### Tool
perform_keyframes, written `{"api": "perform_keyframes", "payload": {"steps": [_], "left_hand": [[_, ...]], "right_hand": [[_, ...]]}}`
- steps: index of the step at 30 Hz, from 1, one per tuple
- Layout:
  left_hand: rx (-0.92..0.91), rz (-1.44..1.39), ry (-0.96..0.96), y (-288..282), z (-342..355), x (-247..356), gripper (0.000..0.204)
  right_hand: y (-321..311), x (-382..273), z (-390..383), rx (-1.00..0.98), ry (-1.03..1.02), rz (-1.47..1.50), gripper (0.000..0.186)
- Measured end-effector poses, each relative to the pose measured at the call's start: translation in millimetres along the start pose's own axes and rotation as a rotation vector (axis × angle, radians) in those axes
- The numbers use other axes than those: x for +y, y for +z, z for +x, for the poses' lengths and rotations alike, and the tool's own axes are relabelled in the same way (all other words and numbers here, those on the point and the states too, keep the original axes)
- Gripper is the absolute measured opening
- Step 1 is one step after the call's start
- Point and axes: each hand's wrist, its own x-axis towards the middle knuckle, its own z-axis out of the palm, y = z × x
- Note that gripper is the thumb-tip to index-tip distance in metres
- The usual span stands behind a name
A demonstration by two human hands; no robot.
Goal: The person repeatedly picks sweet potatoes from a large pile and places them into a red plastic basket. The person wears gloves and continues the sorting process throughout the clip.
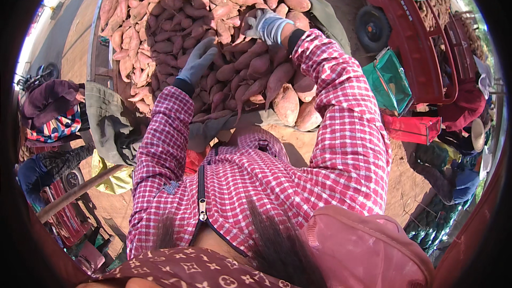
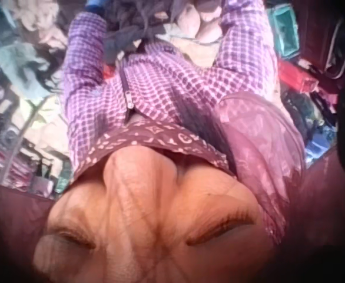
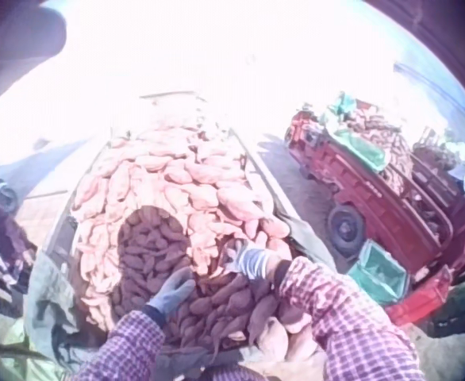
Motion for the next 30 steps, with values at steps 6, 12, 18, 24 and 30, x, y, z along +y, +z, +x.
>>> {"api": "perform_keyframes", "payload": {"steps": [6,12,18,24,30], "left_hand": [[0.017,0.529,0.364,62,100,-62,0.07],[-0.157,-0.086,-0.087,39,120,-71,0.063],[-0.193,-0.389,-0.161,1,62,3,0.05],[-0.029,-0.756,0.061,-47,-94,64,0.06],[0.413,-0.465,0.37,-120,-340,29,0.047]], "right_hand": [[-49,-26,-28,-0.095,-0.018,-0.07,0.027],[-39,-38,8,-0.18,0.022,-0.168,0.031],[-62,-24,-9,0.185,0.046,0.024,0.041],[-129,-77,17,0.762,0.015,0.834,0.057],[-193,-300,75,0.565,-0.438,1.638,0.065]]}}
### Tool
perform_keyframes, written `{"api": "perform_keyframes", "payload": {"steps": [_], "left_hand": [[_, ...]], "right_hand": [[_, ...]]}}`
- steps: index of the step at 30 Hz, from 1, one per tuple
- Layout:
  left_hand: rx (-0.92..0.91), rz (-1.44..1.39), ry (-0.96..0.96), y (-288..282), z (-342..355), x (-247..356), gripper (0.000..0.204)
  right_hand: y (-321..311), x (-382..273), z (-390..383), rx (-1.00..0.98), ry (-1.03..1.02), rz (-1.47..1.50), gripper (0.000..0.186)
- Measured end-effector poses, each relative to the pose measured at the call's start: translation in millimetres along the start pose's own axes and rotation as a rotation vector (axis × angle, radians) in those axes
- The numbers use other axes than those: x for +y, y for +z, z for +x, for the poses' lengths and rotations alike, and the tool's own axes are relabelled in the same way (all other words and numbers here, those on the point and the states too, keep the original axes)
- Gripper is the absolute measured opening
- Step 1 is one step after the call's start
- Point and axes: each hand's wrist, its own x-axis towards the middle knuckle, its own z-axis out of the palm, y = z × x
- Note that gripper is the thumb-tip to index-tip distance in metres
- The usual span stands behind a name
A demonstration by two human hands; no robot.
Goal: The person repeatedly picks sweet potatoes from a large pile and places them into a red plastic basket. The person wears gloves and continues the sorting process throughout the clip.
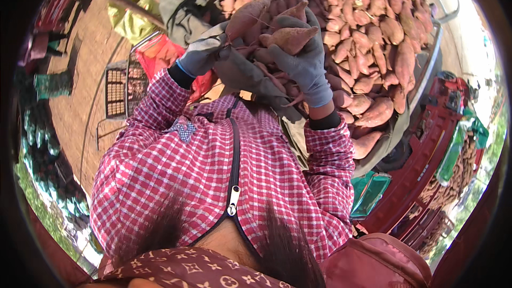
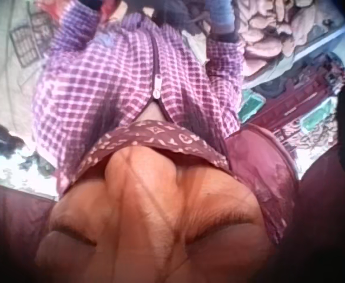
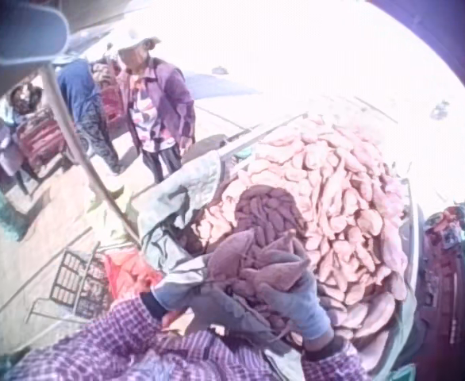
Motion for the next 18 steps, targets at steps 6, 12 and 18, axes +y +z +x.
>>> {"api": "perform_keyframes", "payload": {"steps": [6,12,18], "left_hand": [[0.565,-0.246,-0.09,-99,-142,-17,0.038],[0.309,0.917,-0.327,-199,-217,-85,0.052],[0.732,0.496,-0.692,-237,-262,-155,0.057]], "right_hand": [[157,81,15,-0.331,0.037,0.151,0.061],[236,139,22,-0.728,0.424,-0.133,0.059],[142,125,-37,-0.532,0.21,-0.434,0.058]]}}
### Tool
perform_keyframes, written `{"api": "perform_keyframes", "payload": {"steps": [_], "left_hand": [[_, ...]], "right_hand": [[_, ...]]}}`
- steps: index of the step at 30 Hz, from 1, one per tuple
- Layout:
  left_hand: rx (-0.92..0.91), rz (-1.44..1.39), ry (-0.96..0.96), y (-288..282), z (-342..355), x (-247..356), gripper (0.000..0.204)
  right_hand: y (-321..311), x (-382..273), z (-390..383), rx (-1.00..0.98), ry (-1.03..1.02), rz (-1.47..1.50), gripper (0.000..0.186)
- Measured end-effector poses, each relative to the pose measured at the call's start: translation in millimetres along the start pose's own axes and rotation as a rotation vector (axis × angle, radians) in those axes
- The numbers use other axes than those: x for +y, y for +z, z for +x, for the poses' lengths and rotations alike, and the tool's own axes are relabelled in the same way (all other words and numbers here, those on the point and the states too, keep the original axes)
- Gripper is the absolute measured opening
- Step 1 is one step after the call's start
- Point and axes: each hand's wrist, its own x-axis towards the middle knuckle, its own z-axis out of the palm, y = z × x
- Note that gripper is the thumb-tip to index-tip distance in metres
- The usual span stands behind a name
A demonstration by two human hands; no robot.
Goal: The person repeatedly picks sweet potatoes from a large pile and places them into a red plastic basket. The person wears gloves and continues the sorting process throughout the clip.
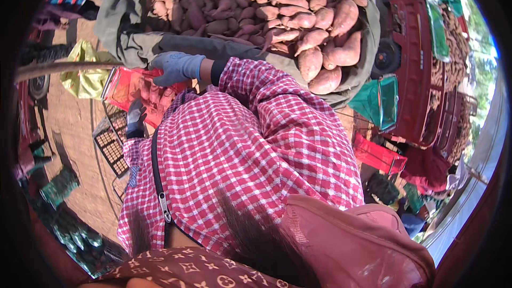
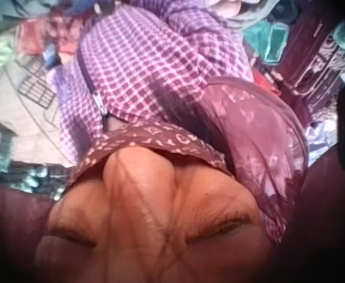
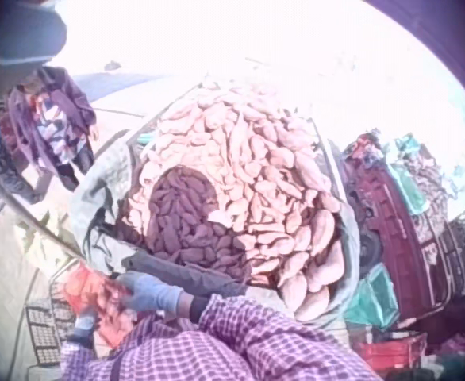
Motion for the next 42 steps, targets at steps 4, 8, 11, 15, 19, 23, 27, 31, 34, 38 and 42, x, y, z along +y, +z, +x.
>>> {"api": "perform_keyframes", "payload": {"steps": [4,8,11,15,19,23,27,31,34,38,42], "left_hand": [[-0.248,-0.101,0.232,85,1,142,0.06],[-0.379,-0.023,0.359,156,-31,254,0.052],[-0.602,0.041,0.439,207,-24,303,0.047],[-0.948,0.178,0.496,332,-26,350,0.054],[-1.054,0.543,0.825,457,12,344,0.081],[-1.132,0.687,1.106,530,9,357,0.09],[-0.927,1.156,0.965,567,-9,362,0.099],[-0.769,1.159,1.272,550,-18,334,0.082],[-0.784,0.912,1.473,549,-13,331,0.067],[-0.868,0.685,1.284,537,30,327,0.063],[-1.267,0.2,0.523,549,70,338,0.042]], "right_hand": [[-105,25,-119,0.458,0.343,-0.295,0.056],[-159,29,-230,0.829,0.612,-0.693,0.053],[-170,24,-307,1.116,0.8,-0.967,0.051],[-173,23,-379,1.118,0.873,-0.732,0.053],[-176,13,-329,0.717,0.82,-0.617,0.067],[-135,24,-257,0.349,0.964,-0.64,0.08],[-129,61,-240,0.239,1.134,-0.585,0.086],[-127,40,-245,0.317,1.083,-0.486,0.085],[-123,45,-247,0.32,1.084,-0.545,0.083],[-108,79,-238,0.489,1.081,-0.717,0.076],[-116,102,-237,0.596,1.05,-0.64,0.075]]}}
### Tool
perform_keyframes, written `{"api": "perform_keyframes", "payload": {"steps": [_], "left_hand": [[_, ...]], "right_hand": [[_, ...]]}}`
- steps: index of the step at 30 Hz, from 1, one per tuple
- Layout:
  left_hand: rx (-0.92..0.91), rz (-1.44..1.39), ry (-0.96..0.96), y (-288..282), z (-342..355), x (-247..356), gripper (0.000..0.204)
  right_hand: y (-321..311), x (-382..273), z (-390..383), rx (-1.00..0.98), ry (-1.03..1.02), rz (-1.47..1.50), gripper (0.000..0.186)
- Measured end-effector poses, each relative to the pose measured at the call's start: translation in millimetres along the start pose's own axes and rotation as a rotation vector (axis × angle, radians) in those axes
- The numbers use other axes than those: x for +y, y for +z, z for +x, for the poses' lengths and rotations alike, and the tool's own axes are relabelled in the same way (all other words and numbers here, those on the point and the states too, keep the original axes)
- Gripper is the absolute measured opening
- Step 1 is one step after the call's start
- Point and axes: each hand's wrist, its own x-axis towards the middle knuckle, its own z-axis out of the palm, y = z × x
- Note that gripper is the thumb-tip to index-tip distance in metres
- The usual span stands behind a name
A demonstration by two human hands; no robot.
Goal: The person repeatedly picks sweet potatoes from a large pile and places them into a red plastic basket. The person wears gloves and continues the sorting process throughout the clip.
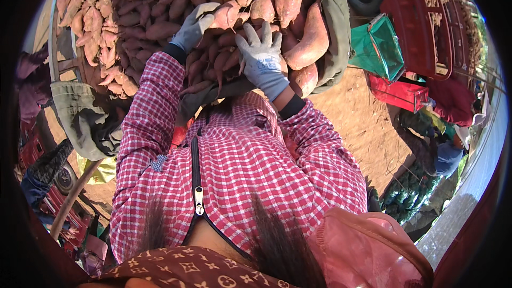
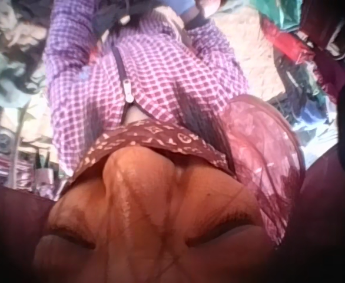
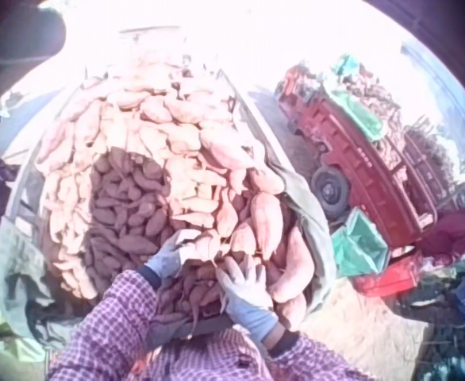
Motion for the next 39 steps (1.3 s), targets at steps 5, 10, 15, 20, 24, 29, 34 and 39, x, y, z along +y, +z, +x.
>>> {"api": "perform_keyframes", "payload": {"steps": [5,10,15,20,24,29,34,39], "left_hand": [[-0.149,0.48,0.169,-16,23,-1,0.055],[-0.237,0.782,-0.184,5,38,56,0.069],[-0.228,0.336,-0.186,-22,45,-3,0.062],[-0.196,0.041,-0.156,-20,24,-7,0.055],[-0.199,-0.066,-0.159,-21,17,7,0.049],[-0.217,-0.324,-0.262,4,-16,31,0.058],[-0.145,0.084,0.101,-3,-40,-29,0.059],[0.009,-0.309,-0.024,-5,-61,9,0.073]], "right_hand": [[-1,-21,14,-0.16,0.047,-0.001,0.062],[1,-22,3,-0.23,-0.098,-0.197,0.053],[-11,-18,26,-0.138,-0.155,-0.029,0.054],[-11,-19,35,0.006,-0.162,0.114,0.047],[-7,-22,30,-0.036,-0.166,0.052,0.035],[-10,-16,29,-0.04,-0.179,0.107,0.046],[-11,-16,41,-0.016,-0.223,0.142,0.05],[-7,-38,40,0.233,-0.34,0.282,0.056]]}}
